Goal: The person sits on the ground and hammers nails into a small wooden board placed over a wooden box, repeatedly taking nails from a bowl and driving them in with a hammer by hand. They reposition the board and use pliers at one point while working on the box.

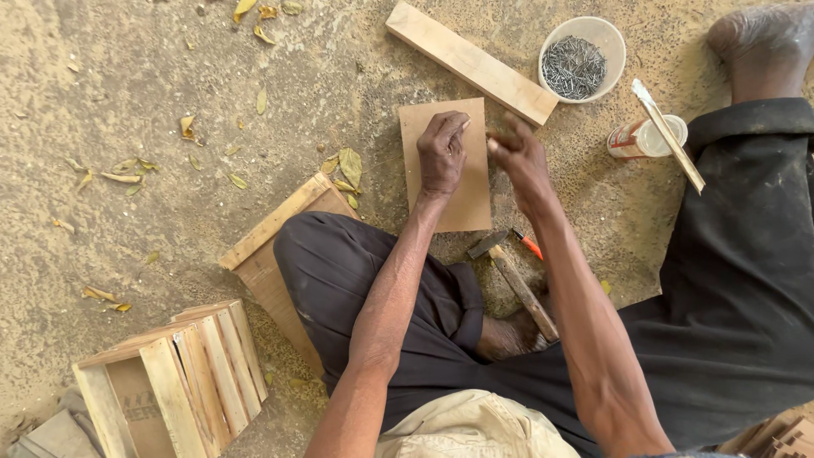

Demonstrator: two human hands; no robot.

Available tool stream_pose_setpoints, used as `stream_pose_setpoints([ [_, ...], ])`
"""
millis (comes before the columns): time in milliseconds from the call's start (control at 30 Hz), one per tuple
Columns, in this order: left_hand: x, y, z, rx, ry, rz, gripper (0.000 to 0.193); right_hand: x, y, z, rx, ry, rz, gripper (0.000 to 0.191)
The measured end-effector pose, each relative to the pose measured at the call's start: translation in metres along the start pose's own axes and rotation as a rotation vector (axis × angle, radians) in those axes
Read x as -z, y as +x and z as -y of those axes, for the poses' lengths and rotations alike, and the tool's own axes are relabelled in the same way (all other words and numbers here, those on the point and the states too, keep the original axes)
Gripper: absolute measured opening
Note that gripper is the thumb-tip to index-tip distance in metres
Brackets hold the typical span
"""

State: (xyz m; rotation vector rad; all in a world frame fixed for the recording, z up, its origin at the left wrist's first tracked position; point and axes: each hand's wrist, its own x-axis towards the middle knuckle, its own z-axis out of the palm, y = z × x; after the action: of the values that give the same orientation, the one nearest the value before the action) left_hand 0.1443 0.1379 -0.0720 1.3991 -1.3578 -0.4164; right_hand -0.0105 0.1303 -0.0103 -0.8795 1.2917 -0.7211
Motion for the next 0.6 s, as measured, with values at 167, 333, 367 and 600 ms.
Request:
stream_pose_setpoints([
  [167, -0.007, -0.001, 0.008, 0.015, 0.020, -0.010, 0.016, -0.001, 0.037, -0.017, 0.020, 0.167, -0.039, 0.079],
  [333, -0.014, -0.005, 0.019, 0.012, 0.046, 0.012, 0.017, 0.002, 0.042, -0.025, 0.049, 0.257, -0.054, 0.082],
  [367, -0.015, -0.005, 0.020, -0.009, 0.069, 0.014, 0.017, 0.002, 0.041, -0.024, 0.055, 0.264, -0.069, 0.078],
  [600, -0.014, 0.002, 0.017, -0.012, 0.112, 0.056, 0.018, 0.000, 0.033, -0.001, -0.027, 0.348, -0.071, 0.070],
])
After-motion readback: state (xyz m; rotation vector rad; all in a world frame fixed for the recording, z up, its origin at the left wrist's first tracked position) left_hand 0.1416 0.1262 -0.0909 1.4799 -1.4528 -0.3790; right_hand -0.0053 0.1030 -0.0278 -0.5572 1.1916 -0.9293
